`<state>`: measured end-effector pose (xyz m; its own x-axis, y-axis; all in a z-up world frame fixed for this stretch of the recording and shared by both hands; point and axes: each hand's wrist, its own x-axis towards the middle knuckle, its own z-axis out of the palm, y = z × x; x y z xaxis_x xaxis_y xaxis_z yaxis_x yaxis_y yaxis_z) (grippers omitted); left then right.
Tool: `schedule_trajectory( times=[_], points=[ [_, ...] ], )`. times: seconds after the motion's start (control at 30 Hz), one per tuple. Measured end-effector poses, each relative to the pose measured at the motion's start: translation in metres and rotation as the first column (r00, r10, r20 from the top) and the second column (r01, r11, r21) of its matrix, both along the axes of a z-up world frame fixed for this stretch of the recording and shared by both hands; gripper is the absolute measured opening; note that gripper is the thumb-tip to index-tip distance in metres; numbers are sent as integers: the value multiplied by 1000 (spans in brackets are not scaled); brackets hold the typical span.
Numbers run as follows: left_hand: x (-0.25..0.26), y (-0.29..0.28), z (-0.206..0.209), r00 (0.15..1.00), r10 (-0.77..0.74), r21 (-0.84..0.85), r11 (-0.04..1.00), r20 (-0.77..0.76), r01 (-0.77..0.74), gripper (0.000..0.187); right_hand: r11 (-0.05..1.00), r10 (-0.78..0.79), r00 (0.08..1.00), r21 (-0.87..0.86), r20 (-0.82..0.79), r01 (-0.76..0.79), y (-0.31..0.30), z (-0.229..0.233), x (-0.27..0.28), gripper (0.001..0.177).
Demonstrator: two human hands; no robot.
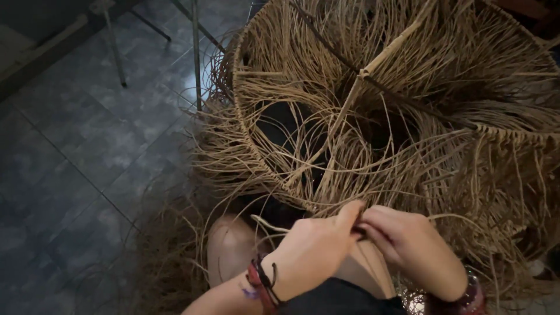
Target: Weave dried plant fibers onto a circular frame to create a decorative furniture piece
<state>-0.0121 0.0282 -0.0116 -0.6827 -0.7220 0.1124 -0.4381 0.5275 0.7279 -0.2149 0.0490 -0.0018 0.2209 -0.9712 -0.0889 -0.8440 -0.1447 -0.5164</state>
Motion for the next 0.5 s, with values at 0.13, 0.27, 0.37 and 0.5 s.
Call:
schedule_trajectory(
  times=[0.13, 0.27, 0.37, 0.5],
  points=[
    [20, -13, -3, 973, 47, -20, 999, 226, -43, 12, 992, 68, 997, -106, 34, -64, -6, -30, -32, 23],
    [45, -31, -19, 974, 125, -122, 987, 191, -103, 9, 993, -49, 941, -120, -336, 9, -13, -68, -66, 33],
    [73, -31, -19, 952, 283, -154, 952, 113, -265, 10, 986, -130, 944, -141, -303, 91, -11, -73, -77, 34],
    [67, -29, -15, 942, 274, -148, 957, 194, -248, 6, 888, -141, 919, -457, -367, -47, -10, -37, -20, 79]
  ],
)
